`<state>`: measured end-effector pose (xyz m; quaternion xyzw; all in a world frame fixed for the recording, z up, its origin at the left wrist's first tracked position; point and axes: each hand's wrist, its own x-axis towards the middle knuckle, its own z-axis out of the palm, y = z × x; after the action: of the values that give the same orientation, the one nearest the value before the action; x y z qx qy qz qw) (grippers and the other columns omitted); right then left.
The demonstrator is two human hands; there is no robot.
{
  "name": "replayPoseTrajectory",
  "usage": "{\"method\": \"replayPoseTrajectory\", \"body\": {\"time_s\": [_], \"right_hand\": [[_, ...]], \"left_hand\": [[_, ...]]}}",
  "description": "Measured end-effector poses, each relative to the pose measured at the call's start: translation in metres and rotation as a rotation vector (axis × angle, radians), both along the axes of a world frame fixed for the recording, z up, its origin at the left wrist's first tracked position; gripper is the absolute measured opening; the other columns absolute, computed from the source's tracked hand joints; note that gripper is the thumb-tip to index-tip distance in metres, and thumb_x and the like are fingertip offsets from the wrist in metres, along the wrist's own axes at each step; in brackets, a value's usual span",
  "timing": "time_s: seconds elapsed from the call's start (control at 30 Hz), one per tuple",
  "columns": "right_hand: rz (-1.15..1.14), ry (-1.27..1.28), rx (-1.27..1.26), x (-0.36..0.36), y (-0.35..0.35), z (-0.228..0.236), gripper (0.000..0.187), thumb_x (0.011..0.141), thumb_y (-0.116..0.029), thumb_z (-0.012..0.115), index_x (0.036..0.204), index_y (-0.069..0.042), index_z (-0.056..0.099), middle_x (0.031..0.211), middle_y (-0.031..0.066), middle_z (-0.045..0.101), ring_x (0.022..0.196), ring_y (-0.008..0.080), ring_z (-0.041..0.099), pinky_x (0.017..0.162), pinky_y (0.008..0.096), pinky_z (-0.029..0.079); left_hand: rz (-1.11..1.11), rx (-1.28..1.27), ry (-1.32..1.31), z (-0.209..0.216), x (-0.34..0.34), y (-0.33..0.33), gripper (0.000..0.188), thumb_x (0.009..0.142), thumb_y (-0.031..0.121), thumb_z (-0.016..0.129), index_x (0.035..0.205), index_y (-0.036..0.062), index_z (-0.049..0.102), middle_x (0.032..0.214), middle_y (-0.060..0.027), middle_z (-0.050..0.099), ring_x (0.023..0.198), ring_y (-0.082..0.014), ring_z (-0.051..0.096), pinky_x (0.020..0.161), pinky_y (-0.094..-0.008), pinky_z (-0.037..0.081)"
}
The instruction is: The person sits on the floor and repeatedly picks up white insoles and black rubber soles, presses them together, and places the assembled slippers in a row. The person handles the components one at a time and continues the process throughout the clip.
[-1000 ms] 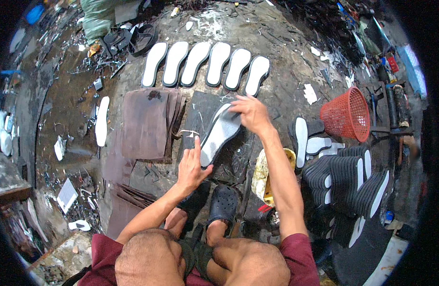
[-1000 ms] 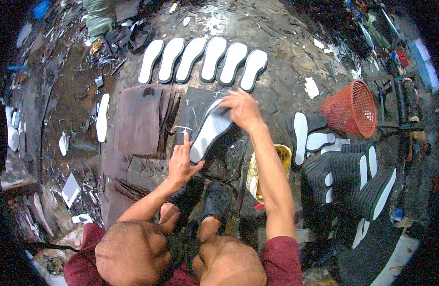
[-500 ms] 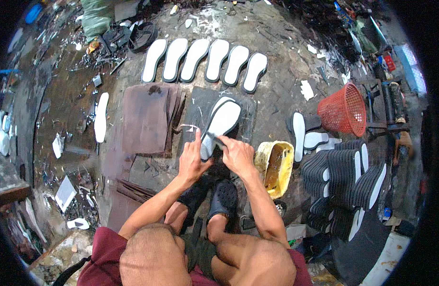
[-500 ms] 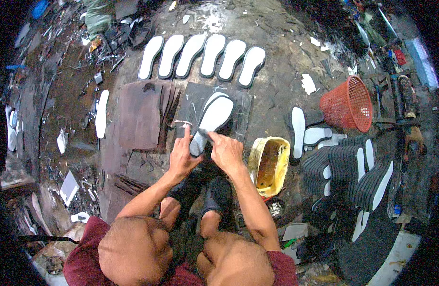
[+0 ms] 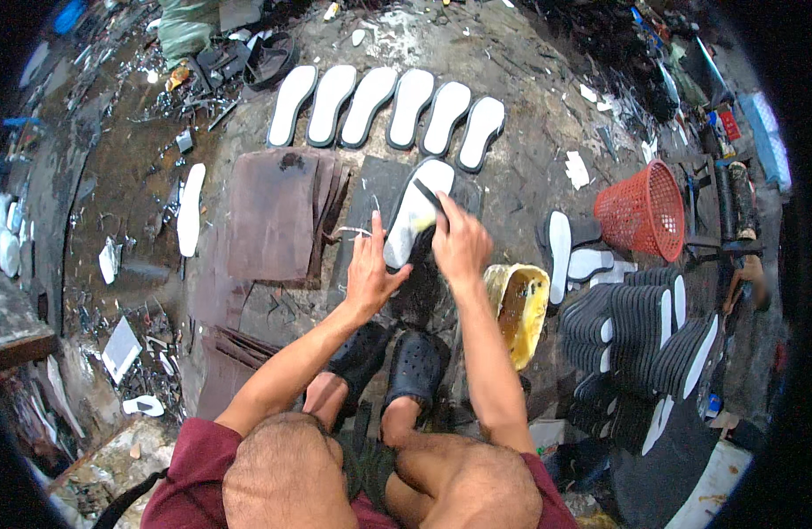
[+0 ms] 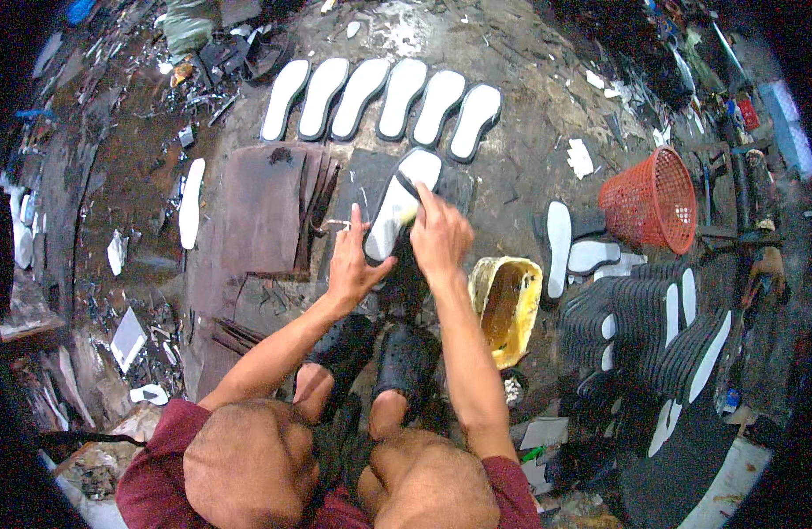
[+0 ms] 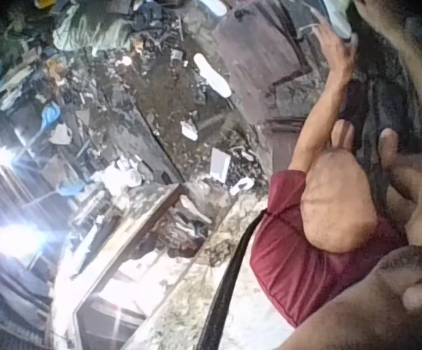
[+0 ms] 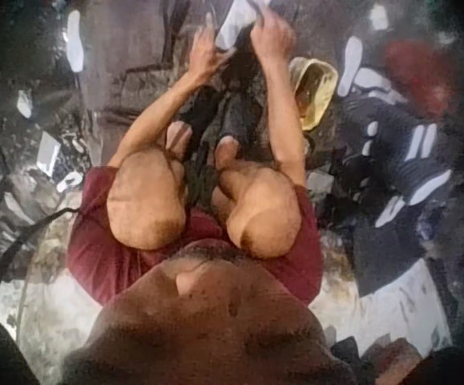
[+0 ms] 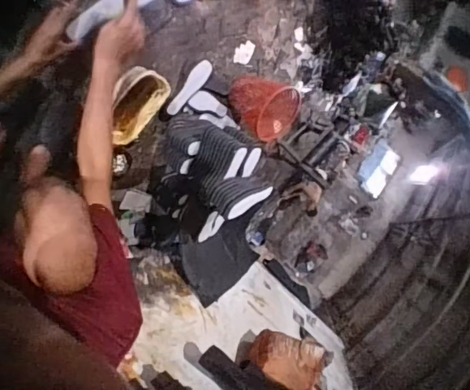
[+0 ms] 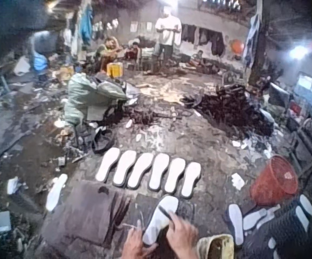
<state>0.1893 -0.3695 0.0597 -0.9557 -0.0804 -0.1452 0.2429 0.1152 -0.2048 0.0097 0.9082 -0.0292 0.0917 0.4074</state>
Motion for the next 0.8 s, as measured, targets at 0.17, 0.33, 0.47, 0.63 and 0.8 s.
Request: {"method": "replayPoseTrajectory", "body": {"time_s": [0.17,0.33,0.47,0.63,0.8], "right_hand": [[0.217,0.144,-0.145,-0.004,0.011,-0.004,0.036,0.088,-0.008,0.059,0.113,-0.025,0.077,0.110,0.0009,0.076,0.087,0.0303,0.073,0.073,0.0459,0.061],[0.325,0.150,-0.165,-0.070,0.023,-0.003,0.039,0.085,-0.008,0.062,0.119,-0.023,0.074,0.117,0.0031,0.072,0.091,0.0285,0.069,0.073,0.0417,0.061],[0.370,0.092,-0.278,-0.096,0.022,-0.008,0.043,0.085,-0.009,0.063,0.125,-0.024,0.070,0.122,0.0038,0.068,0.098,0.0275,0.067,0.076,0.0407,0.061],[0.344,0.070,-0.178,-0.116,0.023,0.006,0.042,0.083,-0.005,0.065,0.121,-0.021,0.073,0.119,0.0043,0.074,0.094,0.0250,0.071,0.078,0.0384,0.061],[0.045,0.205,0.397,-0.119,-0.020,0.116,0.038,0.089,-0.001,0.069,0.125,-0.011,0.073,0.120,0.0120,0.075,0.108,0.0305,0.073,0.092,0.0385,0.057]], "left_hand": [[0.018,-0.129,0.010,-0.012,-0.017,-0.001,0.114,0.074,0.013,0.090,0.162,0.0005,0.019,0.138,-0.0241,0.055,0.121,-0.0428,0.055,0.100,-0.0453,0.051],[0.260,-0.455,-0.097,-0.025,-0.046,0.031,0.057,0.088,-0.004,0.073,0.142,0.0039,0.055,0.140,-0.0136,0.053,0.126,-0.0253,0.061,0.095,-0.0355,0.059],[0.393,-0.518,-0.094,-0.025,-0.036,0.049,0.032,0.093,-0.006,0.064,0.124,0.0004,0.067,0.124,-0.0128,0.064,0.112,-0.0227,0.067,0.090,-0.0322,0.059],[0.443,-0.600,-0.039,-0.025,-0.024,0.062,0.029,0.097,-0.004,0.061,0.124,0.0013,0.068,0.118,-0.0105,0.069,0.109,-0.0191,0.069,0.095,-0.0312,0.056],[0.201,-0.448,0.037,-0.018,-0.031,0.059,0.058,0.090,0.013,0.077,0.144,0.0039,0.056,0.122,-0.0171,0.069,0.110,-0.0260,0.068,0.095,-0.0369,0.055]]}}
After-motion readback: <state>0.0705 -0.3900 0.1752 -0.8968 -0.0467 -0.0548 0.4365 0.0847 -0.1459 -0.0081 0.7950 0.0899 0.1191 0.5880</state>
